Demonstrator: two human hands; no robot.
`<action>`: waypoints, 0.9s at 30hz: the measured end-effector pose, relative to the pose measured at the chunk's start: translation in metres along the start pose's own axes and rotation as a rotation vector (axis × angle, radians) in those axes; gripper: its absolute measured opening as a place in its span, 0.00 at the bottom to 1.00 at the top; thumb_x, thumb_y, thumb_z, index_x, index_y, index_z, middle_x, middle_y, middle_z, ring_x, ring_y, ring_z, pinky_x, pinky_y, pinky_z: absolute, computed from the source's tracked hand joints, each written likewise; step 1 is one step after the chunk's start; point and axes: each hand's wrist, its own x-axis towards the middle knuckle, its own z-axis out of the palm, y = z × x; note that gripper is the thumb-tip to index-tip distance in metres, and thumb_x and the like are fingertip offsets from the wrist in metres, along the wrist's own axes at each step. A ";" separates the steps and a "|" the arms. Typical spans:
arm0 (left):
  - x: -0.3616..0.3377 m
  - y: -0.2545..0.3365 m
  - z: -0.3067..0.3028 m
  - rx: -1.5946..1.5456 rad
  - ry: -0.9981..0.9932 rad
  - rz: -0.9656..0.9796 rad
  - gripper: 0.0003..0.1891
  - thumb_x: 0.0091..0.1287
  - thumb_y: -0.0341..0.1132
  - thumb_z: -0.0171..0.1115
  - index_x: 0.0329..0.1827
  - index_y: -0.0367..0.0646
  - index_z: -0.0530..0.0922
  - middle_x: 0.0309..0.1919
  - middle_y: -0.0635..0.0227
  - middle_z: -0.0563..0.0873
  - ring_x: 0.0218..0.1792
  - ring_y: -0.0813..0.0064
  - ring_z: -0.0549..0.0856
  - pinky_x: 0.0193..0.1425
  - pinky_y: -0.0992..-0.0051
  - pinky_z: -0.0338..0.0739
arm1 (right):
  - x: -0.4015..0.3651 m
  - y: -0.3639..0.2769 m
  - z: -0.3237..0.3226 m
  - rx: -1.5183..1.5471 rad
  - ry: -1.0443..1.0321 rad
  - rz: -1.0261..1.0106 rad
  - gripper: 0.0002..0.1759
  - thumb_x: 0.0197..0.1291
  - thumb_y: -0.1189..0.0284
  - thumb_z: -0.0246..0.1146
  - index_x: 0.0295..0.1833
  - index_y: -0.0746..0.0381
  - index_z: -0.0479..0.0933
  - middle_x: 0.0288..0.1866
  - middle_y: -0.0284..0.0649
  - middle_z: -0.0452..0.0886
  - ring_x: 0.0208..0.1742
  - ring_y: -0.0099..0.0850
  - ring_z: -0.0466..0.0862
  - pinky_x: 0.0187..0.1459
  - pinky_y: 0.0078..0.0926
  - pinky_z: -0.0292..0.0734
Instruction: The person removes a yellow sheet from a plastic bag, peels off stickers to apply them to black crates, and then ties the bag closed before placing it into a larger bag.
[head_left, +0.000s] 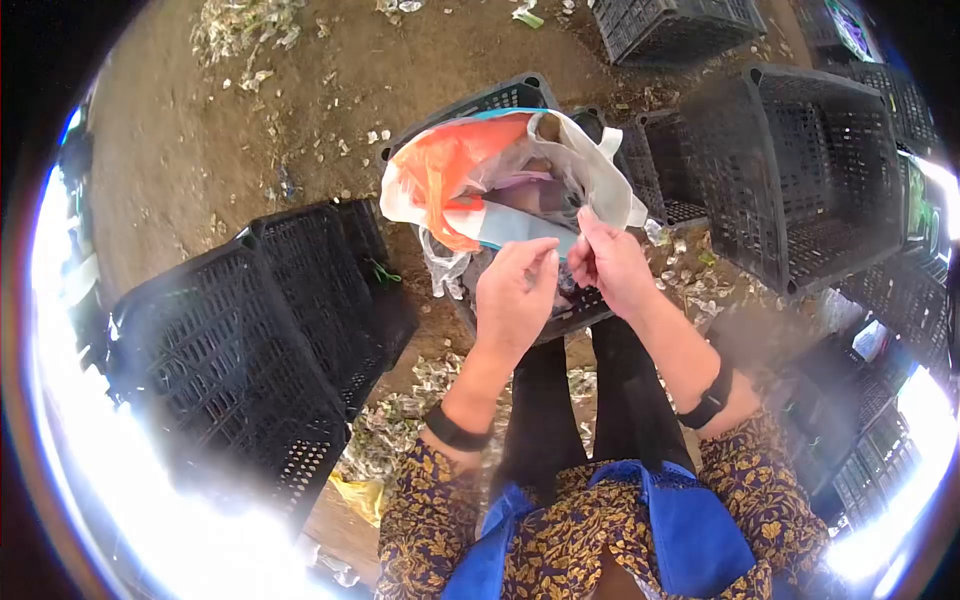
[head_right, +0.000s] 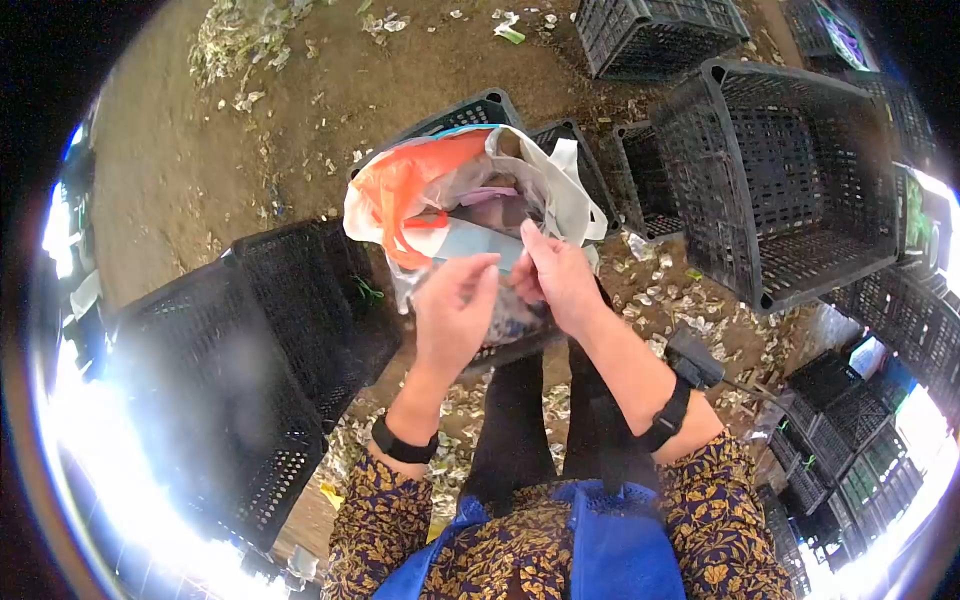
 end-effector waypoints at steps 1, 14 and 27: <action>0.002 -0.001 0.000 0.003 -0.002 0.003 0.08 0.61 0.26 0.61 0.43 0.40 0.81 0.32 0.62 0.81 0.31 0.73 0.81 0.38 0.77 0.76 | -0.005 0.004 -0.001 -0.018 0.052 0.023 0.25 0.65 0.51 0.55 0.23 0.59 0.70 0.21 0.36 0.76 0.19 0.24 0.75 0.21 0.17 0.67; 0.000 -0.007 0.034 0.346 -0.013 0.253 0.09 0.56 0.26 0.64 0.40 0.39 0.82 0.33 0.61 0.81 0.36 0.66 0.82 0.40 0.72 0.76 | -0.032 0.012 -0.022 0.187 -0.122 0.129 0.35 0.71 0.48 0.34 0.54 0.66 0.74 0.49 0.40 0.80 0.50 0.29 0.80 0.53 0.29 0.73; -0.057 0.046 0.047 0.379 -0.333 0.376 0.03 0.56 0.29 0.64 0.30 0.42 0.78 0.29 0.59 0.79 0.33 0.63 0.80 0.37 0.69 0.74 | -0.121 0.021 -0.078 0.386 -0.448 0.320 0.43 0.65 0.38 0.37 0.60 0.66 0.72 0.60 0.46 0.76 0.56 0.43 0.78 0.59 0.38 0.69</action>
